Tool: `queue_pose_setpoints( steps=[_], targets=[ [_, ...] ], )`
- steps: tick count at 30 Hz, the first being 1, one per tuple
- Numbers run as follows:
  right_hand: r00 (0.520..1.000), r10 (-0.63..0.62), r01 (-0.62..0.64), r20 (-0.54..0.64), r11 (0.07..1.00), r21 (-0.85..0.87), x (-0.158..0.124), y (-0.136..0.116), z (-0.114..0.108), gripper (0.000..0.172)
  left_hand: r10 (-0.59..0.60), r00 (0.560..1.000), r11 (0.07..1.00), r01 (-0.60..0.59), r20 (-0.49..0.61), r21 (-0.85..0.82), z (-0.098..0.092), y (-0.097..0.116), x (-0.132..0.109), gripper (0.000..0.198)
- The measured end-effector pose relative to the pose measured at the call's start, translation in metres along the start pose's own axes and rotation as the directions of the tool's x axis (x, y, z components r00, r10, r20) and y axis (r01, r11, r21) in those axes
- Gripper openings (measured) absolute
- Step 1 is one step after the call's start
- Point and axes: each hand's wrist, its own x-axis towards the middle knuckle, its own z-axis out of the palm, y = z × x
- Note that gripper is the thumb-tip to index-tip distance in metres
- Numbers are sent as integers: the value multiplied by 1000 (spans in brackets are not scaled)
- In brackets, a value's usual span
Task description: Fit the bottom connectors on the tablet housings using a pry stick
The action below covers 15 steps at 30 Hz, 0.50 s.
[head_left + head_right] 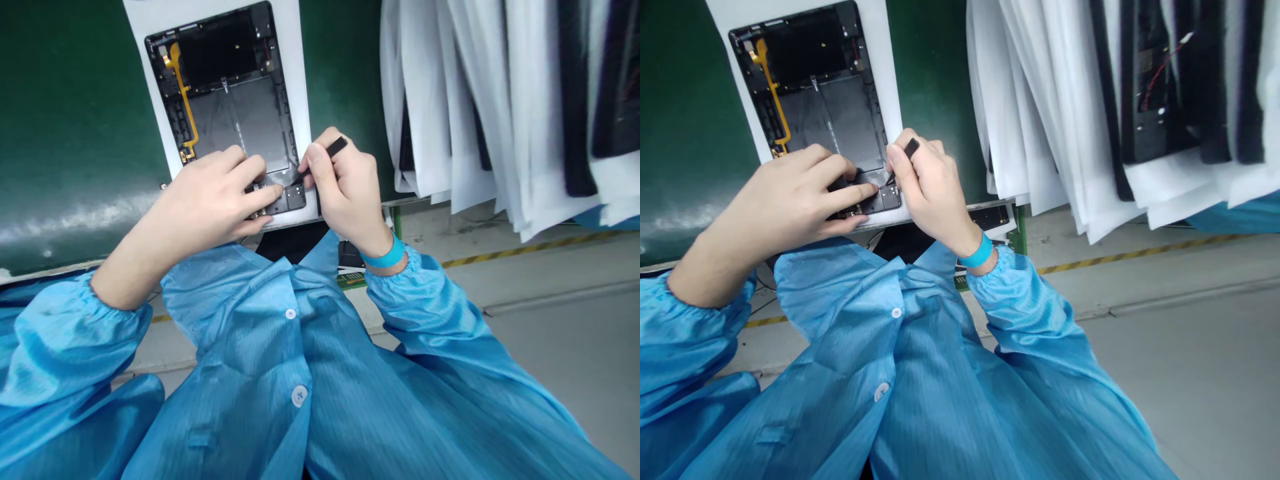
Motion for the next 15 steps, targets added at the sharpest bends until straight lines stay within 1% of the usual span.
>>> queue_pose_setpoints(
  steps=[3,4,7,9,10,11,12,13,14,15],
  targets=[
    [1000,10,-10,11,1000,-29,0,-1,1,44,-12,1000,1000,12,9,-27,0,-2,3,38],
    [1000,2,-1,14,999,-46,0,-2,0,42,0,999,1000,0,32,1,-1,-3,6,38],
    [999,-30,32,20,996,-81,1,-3,0,42,72,989,984,-91,132,151,-7,-2,13,40],
    [999,-43,44,16,997,-66,1,-2,0,44,106,982,970,-137,159,200,-13,-2,13,43],
    [999,-41,41,3,998,-40,1,-1,0,45,98,987,973,-121,124,195,-15,-2,10,44],
    [999,-34,34,-21,999,4,2,0,0,47,66,997,983,-73,48,169,-18,-4,6,44],
    [998,-22,25,-56,998,65,2,2,1,48,6,998,994,1,-64,113,-21,-7,-1,44],
    [995,-5,19,-100,990,143,2,3,1,50,-92,977,995,95,-194,10,-25,-10,-9,45],
    [989,17,19,-147,972,235,2,3,1,52,-235,920,969,195,-313,-155,-28,-13,-18,45],
    [981,49,17,-186,940,340,2,2,1,53,-406,834,890,268,-375,-369,-31,-16,-27,44]
  ],
)
